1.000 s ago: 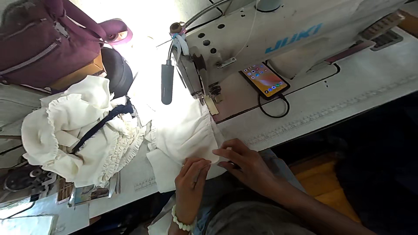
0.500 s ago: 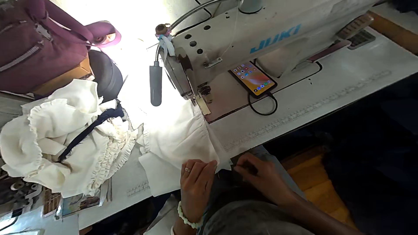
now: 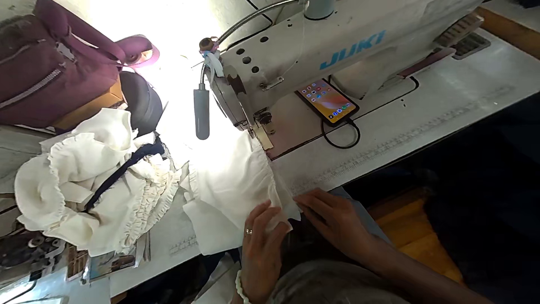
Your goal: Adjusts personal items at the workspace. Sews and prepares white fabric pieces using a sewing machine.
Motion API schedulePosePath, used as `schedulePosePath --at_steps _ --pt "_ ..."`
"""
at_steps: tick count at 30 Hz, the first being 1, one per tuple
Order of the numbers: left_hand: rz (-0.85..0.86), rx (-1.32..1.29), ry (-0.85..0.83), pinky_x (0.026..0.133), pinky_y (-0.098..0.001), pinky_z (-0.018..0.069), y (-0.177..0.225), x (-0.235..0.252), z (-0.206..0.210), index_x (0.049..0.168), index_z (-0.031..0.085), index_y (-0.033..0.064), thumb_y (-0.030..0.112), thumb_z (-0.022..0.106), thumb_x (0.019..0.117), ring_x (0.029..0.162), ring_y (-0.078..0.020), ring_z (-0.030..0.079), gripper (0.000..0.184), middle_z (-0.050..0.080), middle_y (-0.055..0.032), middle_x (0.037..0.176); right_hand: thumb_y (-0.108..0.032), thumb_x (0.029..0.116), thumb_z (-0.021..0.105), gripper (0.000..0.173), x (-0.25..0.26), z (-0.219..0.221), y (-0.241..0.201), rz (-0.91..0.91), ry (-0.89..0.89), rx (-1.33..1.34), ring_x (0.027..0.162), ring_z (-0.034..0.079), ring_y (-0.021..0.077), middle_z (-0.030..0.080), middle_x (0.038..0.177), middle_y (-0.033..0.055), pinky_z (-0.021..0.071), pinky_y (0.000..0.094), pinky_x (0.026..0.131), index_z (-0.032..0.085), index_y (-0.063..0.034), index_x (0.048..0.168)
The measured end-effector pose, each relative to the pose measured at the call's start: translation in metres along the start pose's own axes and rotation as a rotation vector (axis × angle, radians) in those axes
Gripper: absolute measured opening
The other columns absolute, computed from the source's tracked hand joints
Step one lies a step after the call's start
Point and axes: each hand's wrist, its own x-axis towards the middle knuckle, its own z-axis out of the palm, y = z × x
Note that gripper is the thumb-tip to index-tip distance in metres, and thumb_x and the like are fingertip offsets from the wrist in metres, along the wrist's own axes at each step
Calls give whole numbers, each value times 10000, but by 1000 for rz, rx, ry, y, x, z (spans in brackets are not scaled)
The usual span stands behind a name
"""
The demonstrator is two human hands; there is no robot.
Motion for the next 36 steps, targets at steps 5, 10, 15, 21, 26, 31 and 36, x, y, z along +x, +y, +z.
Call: schedulePosePath --at_steps 5,10,15,21,26,31,36 --pt "-31 -86 18 1211 -401 371 -5 9 -4 1118 512 145 223 336 1127 1437 -213 479 193 622 -42 1415 8 868 634 331 20 8 13 -210 -81 -161 765 676 253 722 1267 88 515 321 545 762 -96 1155" --pt "-19 -47 -46 1231 -412 310 -20 8 12 1085 565 98 188 341 1123 1362 -161 560 244 695 -74 1315 -31 889 633 216 10 19 11 -268 -144 -290 722 652 241 725 1264 57 479 319 494 768 -88 1049" --pt "89 -16 -64 1234 -403 292 -26 13 -5 1061 538 128 227 320 1126 1277 -126 597 248 704 -32 1124 -53 929 596 283 3 19 9 -272 -140 -323 712 633 215 714 1293 48 466 298 510 760 -96 1155" --pt "156 -2 -152 1211 -401 348 -37 16 4 995 572 85 139 354 1097 1214 -176 644 247 707 -89 1064 -44 919 595 244 8 21 4 -249 -147 -345 674 632 201 716 1289 49 464 294 492 769 -83 1085" --pt "87 -12 -207 1201 -391 356 -53 37 -3 991 609 47 134 378 1093 1197 -184 662 267 728 -120 1088 -30 898 622 263 26 31 7 -222 -165 -340 596 631 193 708 1312 66 478 299 494 768 -60 1115" --pt "75 -107 -219 1185 -406 384 -68 51 -10 999 680 25 169 481 1076 1184 -207 675 258 743 -124 1075 -2 863 677 273 36 19 10 -32 -181 -7 804 757 252 723 1239 139 611 357 636 759 -39 1121" --pt "89 29 -96 1004 -305 457 -48 40 -10 993 770 127 183 656 992 1008 -142 638 127 700 -35 953 -117 983 581 173 15 -7 17 166 -65 90 753 645 61 711 974 77 525 139 665 744 -75 1025"
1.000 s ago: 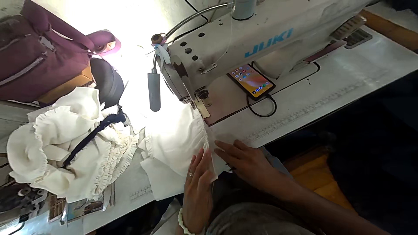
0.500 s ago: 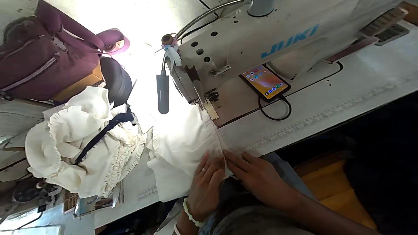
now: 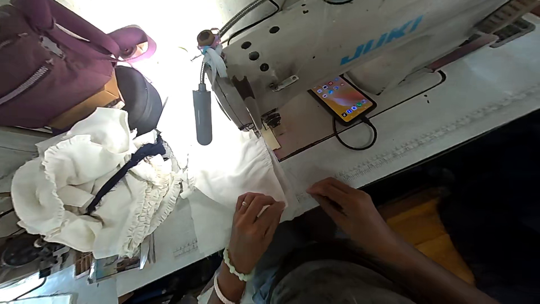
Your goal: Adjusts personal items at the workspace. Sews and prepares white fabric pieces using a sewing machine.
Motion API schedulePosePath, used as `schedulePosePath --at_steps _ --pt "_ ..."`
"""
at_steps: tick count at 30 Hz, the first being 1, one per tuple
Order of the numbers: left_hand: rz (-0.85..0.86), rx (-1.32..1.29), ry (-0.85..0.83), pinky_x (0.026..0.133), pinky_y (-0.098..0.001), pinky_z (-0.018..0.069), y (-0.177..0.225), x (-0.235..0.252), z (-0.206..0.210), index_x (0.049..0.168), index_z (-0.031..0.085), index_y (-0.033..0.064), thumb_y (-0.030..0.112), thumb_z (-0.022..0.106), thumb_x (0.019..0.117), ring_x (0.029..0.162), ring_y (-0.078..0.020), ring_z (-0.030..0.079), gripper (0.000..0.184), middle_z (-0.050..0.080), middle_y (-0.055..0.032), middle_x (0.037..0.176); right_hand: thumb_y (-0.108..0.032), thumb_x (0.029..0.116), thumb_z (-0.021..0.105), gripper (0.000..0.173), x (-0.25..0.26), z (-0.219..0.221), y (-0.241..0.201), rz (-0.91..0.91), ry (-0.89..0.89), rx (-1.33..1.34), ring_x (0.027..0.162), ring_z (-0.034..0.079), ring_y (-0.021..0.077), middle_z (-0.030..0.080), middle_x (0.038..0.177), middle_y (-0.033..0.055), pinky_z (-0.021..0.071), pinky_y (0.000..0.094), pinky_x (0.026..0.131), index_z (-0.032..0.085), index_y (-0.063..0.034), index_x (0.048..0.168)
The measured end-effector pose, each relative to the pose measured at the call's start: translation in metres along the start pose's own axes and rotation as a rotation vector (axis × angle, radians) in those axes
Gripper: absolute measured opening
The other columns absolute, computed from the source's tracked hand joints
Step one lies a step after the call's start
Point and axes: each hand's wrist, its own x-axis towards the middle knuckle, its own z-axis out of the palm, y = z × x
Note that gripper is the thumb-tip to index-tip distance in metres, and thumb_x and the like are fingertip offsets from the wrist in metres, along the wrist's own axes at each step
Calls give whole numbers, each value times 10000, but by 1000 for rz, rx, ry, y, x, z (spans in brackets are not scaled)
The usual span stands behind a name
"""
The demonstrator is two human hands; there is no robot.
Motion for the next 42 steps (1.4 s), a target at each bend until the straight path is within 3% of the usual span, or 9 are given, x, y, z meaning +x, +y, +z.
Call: schedulePosePath --at_steps 2,5,12,16,22,28,33,37,42 --pt "15 49 51 938 -287 462 6 -3 7 974 779 124 158 687 961 930 -144 627 99 682 -36 889 -118 971 593 160 -10 -2 2 -5 -4 6 753 639 42 705 948 68 514 116 672 744 -77 1002" --pt "15 64 76 912 -286 466 9 -8 16 958 780 111 147 686 962 889 -143 626 100 681 -40 861 -100 955 615 141 -19 5 1 -57 -38 5 764 667 87 710 964 82 546 161 672 750 -83 991" --pt "-172 -83 82 891 -222 474 17 -13 18 940 787 83 157 662 974 917 -102 631 149 707 -33 888 -104 930 628 170 -13 16 -6 -224 -64 -99 705 660 145 697 975 97 540 221 585 748 -104 1050" --pt "-262 -84 83 878 -225 499 18 -13 22 1016 798 72 163 679 955 906 -107 647 162 721 -49 916 -84 881 660 152 -11 18 -5 -235 -85 -144 717 686 190 702 989 117 557 267 562 744 -79 1008" --pt "-298 -119 93 866 -191 506 21 -9 20 984 796 75 124 672 946 930 -83 633 138 693 -44 930 -74 896 636 168 -5 10 -5 -170 -106 -59 714 671 149 696 994 105 552 242 585 737 -82 1030" --pt "-235 -64 109 860 -214 476 26 -14 17 968 799 82 154 659 968 913 -101 621 157 700 -40 897 -98 902 647 175 -1 6 -2 -250 -176 -40 718 662 151 692 990 101 547 238 596 759 -100 1037" --pt "-337 -164 89 868 -198 508 24 -14 19 969 800 73 121 676 935 933 -73 644 137 715 -29 930 -77 858 672 107 2 13 -6 -282 -196 -75 673 635 163 668 950 100 531 254 550 733 -93 944" --pt "-462 -314 114 797 -118 542 28 -7 12 992 792 31 87 691 927 884 2 656 132 707 -37 949 -98 927 637 104 14 13 -12 -309 -126 -32 686 604 143 654 936 93 499 213 570 729 -99 975" --pt "-544 -405 147 770 -119 565 29 0 3 987 783 16 74 728 904 853 12 680 115 728 -26 939 -121 970 628 99 29 21 -13 -339 -51 27 737 604 138 647 910 92 493 202 609 722 -89 977"
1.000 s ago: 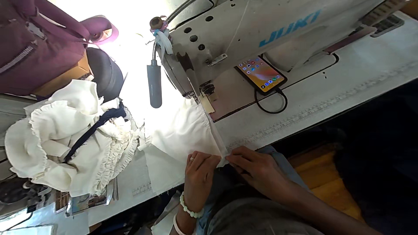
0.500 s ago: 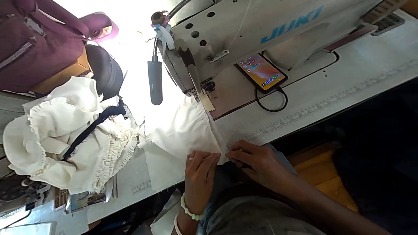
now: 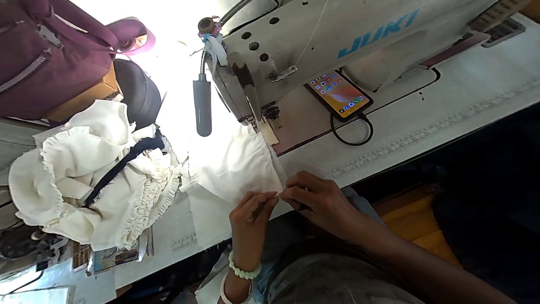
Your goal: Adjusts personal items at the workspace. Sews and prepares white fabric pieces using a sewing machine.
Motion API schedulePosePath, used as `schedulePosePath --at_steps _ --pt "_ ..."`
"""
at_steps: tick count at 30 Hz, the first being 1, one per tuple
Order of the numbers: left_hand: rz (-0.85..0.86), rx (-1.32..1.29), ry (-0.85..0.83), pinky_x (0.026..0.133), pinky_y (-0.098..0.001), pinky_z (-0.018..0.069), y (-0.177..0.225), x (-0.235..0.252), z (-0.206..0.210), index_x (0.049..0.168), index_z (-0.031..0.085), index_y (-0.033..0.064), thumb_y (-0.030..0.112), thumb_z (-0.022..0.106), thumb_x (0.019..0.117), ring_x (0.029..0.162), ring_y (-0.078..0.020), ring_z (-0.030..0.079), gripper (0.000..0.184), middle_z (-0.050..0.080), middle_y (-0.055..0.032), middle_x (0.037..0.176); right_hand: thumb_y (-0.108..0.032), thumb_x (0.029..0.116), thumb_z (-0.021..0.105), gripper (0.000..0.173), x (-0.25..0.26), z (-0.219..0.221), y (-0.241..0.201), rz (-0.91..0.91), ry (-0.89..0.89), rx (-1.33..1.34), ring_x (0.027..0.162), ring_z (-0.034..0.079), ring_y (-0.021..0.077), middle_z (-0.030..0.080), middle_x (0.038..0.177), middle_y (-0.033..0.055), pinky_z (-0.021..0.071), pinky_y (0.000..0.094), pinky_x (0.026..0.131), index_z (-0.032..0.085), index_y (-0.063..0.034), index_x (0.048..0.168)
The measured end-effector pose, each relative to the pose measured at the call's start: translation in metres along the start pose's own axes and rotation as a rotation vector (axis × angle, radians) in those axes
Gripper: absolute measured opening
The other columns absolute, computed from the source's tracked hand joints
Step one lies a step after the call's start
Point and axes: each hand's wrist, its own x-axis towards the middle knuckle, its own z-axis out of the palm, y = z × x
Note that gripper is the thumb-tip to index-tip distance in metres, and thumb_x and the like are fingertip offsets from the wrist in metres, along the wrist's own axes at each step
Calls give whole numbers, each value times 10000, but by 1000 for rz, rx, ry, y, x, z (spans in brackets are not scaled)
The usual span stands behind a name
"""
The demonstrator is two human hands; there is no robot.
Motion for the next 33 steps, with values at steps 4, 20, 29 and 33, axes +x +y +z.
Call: schedulePosePath --at_steps 4,20,29,33 --pt "12 18 30 769 -117 560 1 2 -2 955 781 19 95 725 907 850 20 676 106 729 -10 916 -128 989 639 91 4 5 3 0 30 98 793 608 116 672 1015 110 501 173 673 714 -77 980" --pt "246 201 96 860 -185 523 -2 2 2 926 804 69 141 755 899 919 -48 662 91 738 -12 911 -105 994 627 122 5 -11 7 63 21 144 864 665 89 730 1033 88 533 153 761 715 -58 1064" --pt "255 203 76 841 -186 503 -8 0 9 920 811 97 143 760 884 919 -55 633 78 712 -1 901 -52 902 623 158 -30 -20 9 -24 -137 -99 690 621 191 654 935 113 514 269 544 744 -95 994" --pt "221 196 72 862 -201 509 -3 -1 8 928 807 87 136 745 891 933 -57 646 88 728 -2 913 -78 977 590 122 -16 -11 5 -83 -24 -89 758 610 180 654 925 100 499 231 611 711 -94 982"
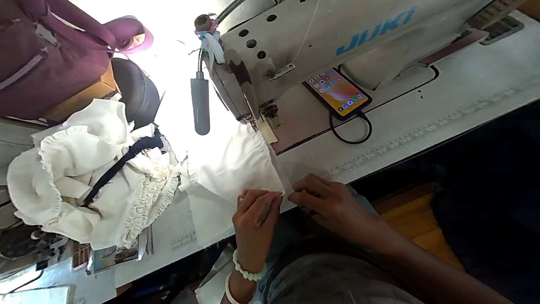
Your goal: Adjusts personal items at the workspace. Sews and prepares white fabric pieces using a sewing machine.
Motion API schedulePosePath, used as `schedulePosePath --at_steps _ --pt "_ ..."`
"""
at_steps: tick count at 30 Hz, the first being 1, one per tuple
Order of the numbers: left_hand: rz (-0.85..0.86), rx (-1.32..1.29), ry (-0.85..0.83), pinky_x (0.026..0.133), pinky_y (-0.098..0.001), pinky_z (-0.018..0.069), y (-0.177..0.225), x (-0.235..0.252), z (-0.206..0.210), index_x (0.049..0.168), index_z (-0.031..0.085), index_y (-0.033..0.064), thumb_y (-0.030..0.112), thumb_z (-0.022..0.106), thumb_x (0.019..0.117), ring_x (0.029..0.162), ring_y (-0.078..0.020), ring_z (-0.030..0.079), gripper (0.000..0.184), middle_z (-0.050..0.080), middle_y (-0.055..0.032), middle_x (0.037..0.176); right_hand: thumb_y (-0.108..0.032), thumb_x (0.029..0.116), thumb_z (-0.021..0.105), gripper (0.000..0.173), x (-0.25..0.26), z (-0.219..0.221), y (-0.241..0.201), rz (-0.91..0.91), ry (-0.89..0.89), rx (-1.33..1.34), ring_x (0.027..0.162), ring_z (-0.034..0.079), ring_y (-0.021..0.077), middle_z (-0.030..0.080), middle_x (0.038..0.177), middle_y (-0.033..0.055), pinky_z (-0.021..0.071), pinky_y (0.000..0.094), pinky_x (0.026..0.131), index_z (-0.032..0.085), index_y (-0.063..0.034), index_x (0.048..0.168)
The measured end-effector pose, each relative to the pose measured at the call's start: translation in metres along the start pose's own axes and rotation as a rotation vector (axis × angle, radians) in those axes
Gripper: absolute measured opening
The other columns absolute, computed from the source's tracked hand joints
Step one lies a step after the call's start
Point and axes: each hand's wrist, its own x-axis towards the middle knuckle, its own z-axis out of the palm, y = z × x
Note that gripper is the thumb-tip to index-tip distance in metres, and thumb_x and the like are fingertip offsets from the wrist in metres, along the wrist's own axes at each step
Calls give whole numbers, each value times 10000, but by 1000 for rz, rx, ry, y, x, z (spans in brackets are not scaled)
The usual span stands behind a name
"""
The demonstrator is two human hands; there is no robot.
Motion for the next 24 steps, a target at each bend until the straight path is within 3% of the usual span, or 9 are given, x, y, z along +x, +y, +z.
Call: schedulePosePath --at_steps 6,17,21,24 --pt "-36 -73 16 865 -179 518 5 3 -9 922 799 83 139 737 896 951 -43 647 87 726 5 923 -77 998 592 79 19 1 -7 -66 92 45 815 596 167 682 1070 109 484 210 650 666 -87 1026" --pt "-20 -133 26 904 -177 496 8 4 -10 974 780 60 123 674 945 998 -38 621 127 705 -2 967 -71 1006 590 60 34 4 -12 -60 98 103 865 624 156 712 1059 89 498 198 711 648 -75 1021" --pt "39 -93 34 965 -204 479 5 3 -9 999 774 100 194 738 914 1052 -51 619 132 708 9 998 -59 995 592 60 34 3 -12 -54 103 123 848 612 156 698 1002 92 492 195 707 645 -69 1021" --pt "105 -9 63 988 -229 454 4 4 -8 957 777 103 161 713 943 1047 -73 622 88 721 8 969 -73 1013 587 120 31 1 -13 -43 79 150 857 625 152 694 1012 102 506 187 720 657 -53 1107"
